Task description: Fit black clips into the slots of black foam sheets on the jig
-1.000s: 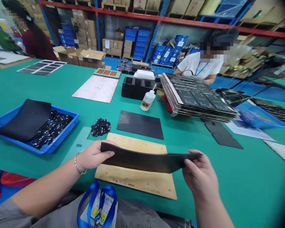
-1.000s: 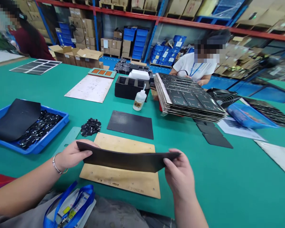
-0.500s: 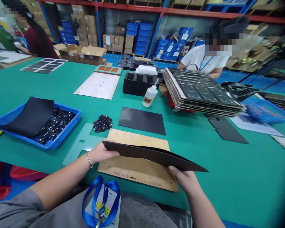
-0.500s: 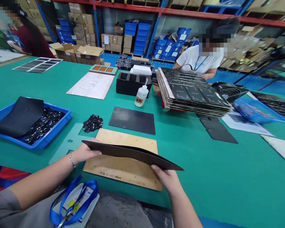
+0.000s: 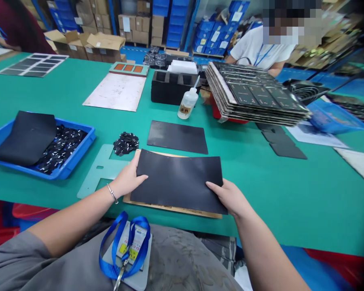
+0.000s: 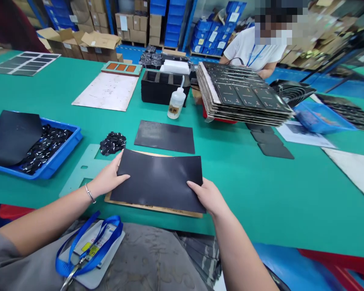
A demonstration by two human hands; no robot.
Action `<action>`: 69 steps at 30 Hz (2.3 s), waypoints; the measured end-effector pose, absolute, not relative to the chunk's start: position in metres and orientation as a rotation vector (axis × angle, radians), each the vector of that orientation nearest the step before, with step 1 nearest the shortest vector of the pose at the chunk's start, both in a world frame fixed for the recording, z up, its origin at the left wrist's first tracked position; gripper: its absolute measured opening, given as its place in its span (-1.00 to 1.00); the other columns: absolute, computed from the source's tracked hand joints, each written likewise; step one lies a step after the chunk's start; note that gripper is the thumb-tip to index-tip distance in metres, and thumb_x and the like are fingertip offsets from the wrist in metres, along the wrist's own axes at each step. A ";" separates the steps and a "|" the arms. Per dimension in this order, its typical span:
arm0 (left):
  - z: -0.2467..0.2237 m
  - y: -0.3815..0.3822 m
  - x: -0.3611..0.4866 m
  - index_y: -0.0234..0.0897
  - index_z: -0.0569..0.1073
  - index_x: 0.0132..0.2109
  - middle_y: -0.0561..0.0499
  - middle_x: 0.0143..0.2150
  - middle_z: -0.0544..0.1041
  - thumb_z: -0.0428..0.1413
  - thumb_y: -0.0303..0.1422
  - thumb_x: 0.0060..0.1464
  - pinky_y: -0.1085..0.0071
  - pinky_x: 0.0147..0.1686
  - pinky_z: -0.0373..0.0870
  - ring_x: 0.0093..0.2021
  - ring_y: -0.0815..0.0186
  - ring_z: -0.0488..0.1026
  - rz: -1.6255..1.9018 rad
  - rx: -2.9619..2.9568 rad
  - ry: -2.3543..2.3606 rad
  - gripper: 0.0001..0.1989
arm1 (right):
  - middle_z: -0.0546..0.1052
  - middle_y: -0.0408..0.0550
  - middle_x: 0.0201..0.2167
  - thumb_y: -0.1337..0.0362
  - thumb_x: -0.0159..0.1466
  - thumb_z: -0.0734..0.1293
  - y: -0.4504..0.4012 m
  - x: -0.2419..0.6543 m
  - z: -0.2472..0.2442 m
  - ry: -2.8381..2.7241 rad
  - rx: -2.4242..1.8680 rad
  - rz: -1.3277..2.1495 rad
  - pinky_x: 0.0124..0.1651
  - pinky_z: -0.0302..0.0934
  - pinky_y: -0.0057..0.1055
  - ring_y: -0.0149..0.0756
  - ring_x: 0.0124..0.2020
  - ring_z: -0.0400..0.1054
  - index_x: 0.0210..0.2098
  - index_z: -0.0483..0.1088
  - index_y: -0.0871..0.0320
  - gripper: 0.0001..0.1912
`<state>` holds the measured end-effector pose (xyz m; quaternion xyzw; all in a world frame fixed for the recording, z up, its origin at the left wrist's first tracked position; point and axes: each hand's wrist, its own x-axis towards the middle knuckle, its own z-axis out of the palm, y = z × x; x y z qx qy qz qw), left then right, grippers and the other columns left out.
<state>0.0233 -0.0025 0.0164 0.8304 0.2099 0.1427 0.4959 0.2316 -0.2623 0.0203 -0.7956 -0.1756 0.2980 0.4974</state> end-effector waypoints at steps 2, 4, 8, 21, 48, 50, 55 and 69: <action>0.011 -0.003 0.021 -0.25 -0.21 0.33 -0.20 0.15 0.33 0.12 -0.39 -0.02 0.22 0.01 0.30 0.04 0.09 0.37 0.298 2.129 0.569 -0.12 | 0.52 -0.02 -0.14 0.03 0.07 0.36 -0.262 0.233 0.010 -0.485 -2.000 0.694 -0.15 0.35 -0.20 -0.03 -0.13 0.41 -0.14 0.43 0.14 -0.57; 0.008 -0.003 0.018 -0.27 -0.25 0.34 -0.21 0.07 0.40 0.11 -0.36 0.00 0.23 -0.09 0.35 -0.06 0.07 0.44 0.275 2.224 0.620 -0.11 | 0.50 -0.02 -0.11 0.02 0.10 0.34 -0.263 0.233 0.003 -0.541 -2.049 0.658 -0.14 0.34 -0.19 -0.04 -0.11 0.40 -0.10 0.41 0.13 -0.56; 0.008 -0.002 0.015 -0.30 -0.15 0.33 -0.14 -0.25 0.52 0.08 -0.29 0.03 0.26 -0.25 0.36 -0.31 0.10 0.48 0.229 2.407 0.679 -0.19 | 0.50 -0.01 -0.10 0.01 0.12 0.32 -0.261 0.231 0.000 -0.614 -2.068 0.613 -0.11 0.32 -0.19 -0.06 -0.10 0.39 -0.06 0.39 0.13 -0.53; -0.006 -0.033 0.001 -0.17 0.36 0.07 -0.10 0.21 0.22 0.02 -0.38 0.09 0.10 0.16 0.07 0.19 0.12 0.15 0.506 2.826 0.060 -0.64 | 0.49 0.06 -0.11 0.04 0.14 0.28 -0.258 0.222 0.010 -0.708 -2.209 0.472 -0.06 0.26 -0.22 -0.04 -0.07 0.36 -0.08 0.39 0.21 -0.54; -0.035 -0.048 -0.007 -0.15 0.31 0.12 0.08 0.15 0.36 -0.09 -0.30 0.20 0.22 0.24 -0.12 0.20 0.25 0.18 0.248 2.855 -0.430 -0.65 | 0.48 0.06 -0.07 0.00 0.15 0.26 -0.259 0.226 0.006 -0.734 -2.275 0.424 -0.06 0.27 -0.20 -0.03 -0.05 0.35 -0.04 0.36 0.19 -0.50; -0.035 -0.049 -0.006 -0.15 0.32 0.11 0.08 0.15 0.36 -0.10 -0.30 0.20 0.22 0.23 -0.10 0.20 0.25 0.18 0.240 2.859 -0.430 -0.65 | 0.47 0.06 -0.07 0.00 0.15 0.25 -0.259 0.227 0.006 -0.752 -2.282 0.416 -0.05 0.26 -0.20 -0.04 -0.04 0.34 -0.03 0.35 0.18 -0.50; -0.032 -0.050 -0.003 -0.16 0.33 0.10 0.06 0.15 0.36 -0.10 -0.33 0.19 0.19 0.21 -0.05 0.20 0.23 0.18 0.197 2.863 -0.417 -0.65 | 0.48 0.05 -0.08 -0.01 0.15 0.26 -0.260 0.232 0.003 -0.768 -2.265 0.408 -0.05 0.26 -0.20 -0.04 -0.05 0.35 -0.02 0.36 0.18 -0.49; -0.011 -0.050 0.007 -0.14 0.37 0.05 0.05 0.13 0.38 -0.01 -0.22 0.12 0.14 0.22 -0.05 0.18 0.22 0.21 -0.002 2.807 -0.413 -0.64 | 0.47 0.04 -0.07 0.02 0.17 0.26 -0.255 0.229 0.007 -0.669 -2.204 0.481 -0.02 0.26 -0.16 -0.06 -0.06 0.36 -0.03 0.36 0.17 -0.53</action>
